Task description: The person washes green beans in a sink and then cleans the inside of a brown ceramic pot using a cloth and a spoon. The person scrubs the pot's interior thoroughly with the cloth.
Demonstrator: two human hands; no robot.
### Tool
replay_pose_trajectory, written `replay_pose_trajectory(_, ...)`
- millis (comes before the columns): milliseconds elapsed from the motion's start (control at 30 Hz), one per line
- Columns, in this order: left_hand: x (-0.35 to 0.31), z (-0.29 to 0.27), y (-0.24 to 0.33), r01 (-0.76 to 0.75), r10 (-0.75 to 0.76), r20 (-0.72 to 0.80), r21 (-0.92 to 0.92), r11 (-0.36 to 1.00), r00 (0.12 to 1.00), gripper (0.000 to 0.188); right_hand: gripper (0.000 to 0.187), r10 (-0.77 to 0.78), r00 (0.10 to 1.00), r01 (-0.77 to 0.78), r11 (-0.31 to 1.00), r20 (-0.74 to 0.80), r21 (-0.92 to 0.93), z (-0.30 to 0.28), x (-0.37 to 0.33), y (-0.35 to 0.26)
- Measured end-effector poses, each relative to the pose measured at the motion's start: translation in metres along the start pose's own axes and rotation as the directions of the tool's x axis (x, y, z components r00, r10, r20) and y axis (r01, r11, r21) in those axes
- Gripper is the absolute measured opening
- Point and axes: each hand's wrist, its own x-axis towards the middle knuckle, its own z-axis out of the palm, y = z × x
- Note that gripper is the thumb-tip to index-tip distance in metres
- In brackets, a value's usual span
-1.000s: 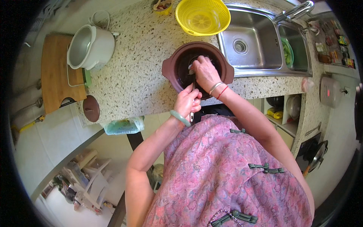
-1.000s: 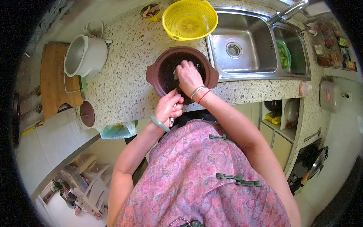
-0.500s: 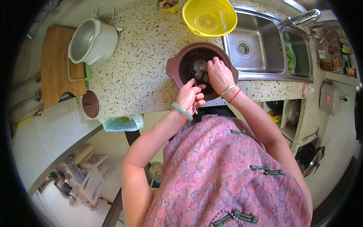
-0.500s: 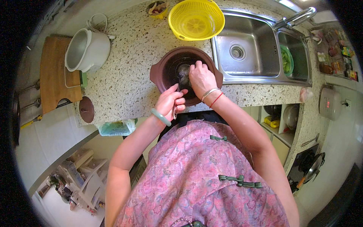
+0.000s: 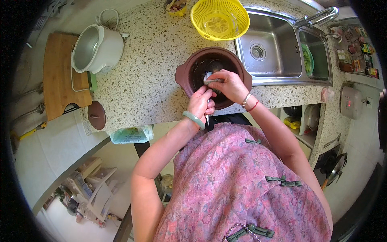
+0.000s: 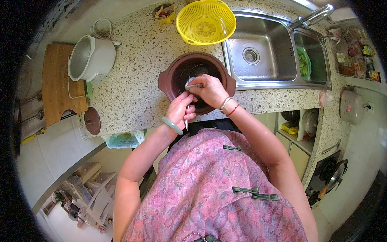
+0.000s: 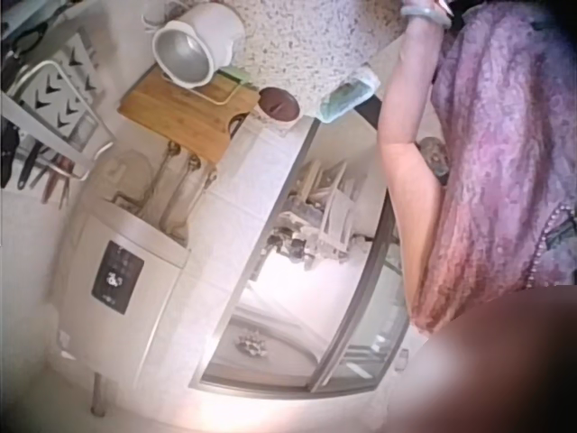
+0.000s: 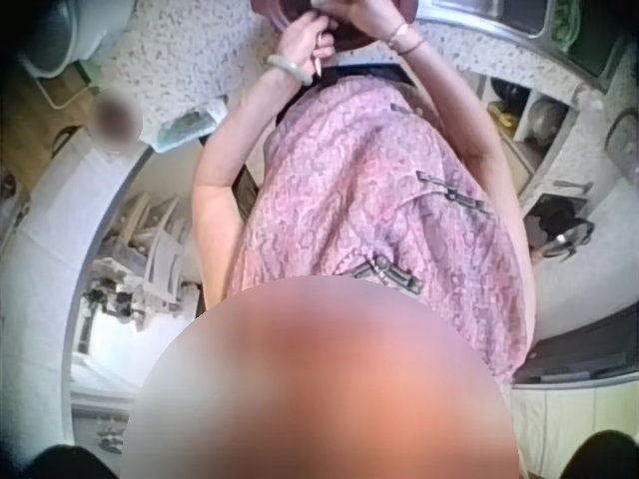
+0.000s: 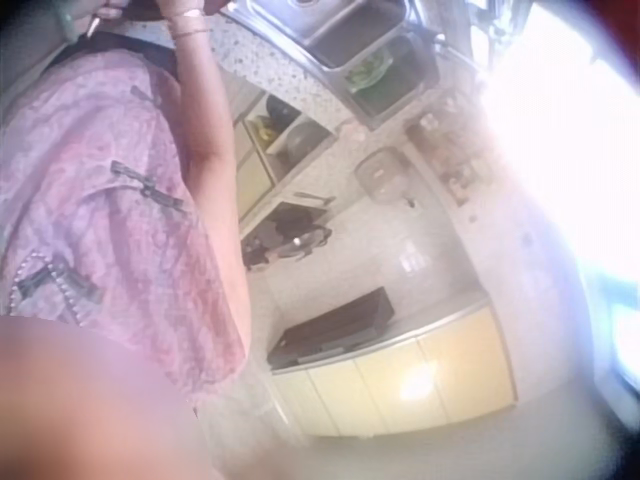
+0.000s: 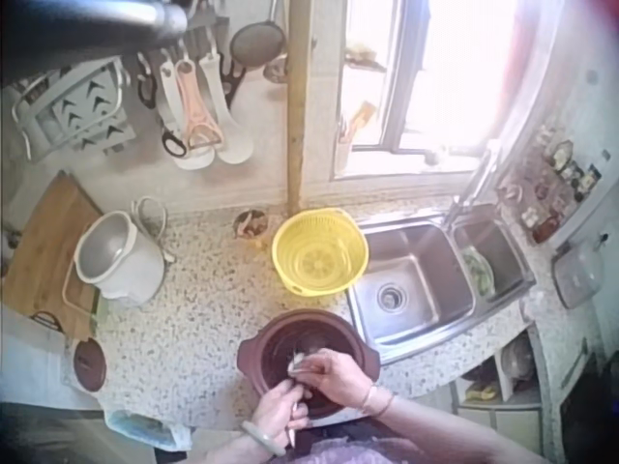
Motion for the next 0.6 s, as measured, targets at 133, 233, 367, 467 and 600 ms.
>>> replay_pose_trajectory(133, -0.003, 0.002, -0.001, -0.005, 0.006, -0.043, 0.015, 1.000, 0.999, 0.012, 0.019, 0.113, 0.992, -0.116, 0.991, 0.049, 0.060, 0.004, 0.006, -0.004)
replay_pose_trajectory(233, -0.011, 0.008, -0.004, 0.014, -0.014, -0.038, -0.003, 1.000, 0.999, 0.011, 0.017, 0.088, 0.995, -0.090, 0.995, -0.035, -0.043, 0.014, 0.019, 0.009)
replay_pose_trajectory(367, -0.016, 0.009, -0.007, 0.021, -0.022, -0.016, -0.090, 0.996, 1.000, 0.010, 0.014, 0.075, 0.994, -0.091, 0.973, -0.081, -0.214, 0.024, 0.026, 0.016)
replay_pose_trajectory(467, -0.022, 0.016, -0.002, 0.009, -0.024, -0.071, -0.201, 0.980, 0.997, 0.011, 0.013, 0.005, 0.993, -0.037, 0.959, -0.114, -0.280, 0.029, 0.016, 0.016)
replay_pose_trajectory(600, -0.022, 0.010, 0.007, -0.019, -0.013, -0.132, -0.241, 0.970, 0.991, 0.010, 0.012, -0.084, 0.994, 0.034, 0.859, -0.076, -0.510, 0.007, 0.002, 0.013)
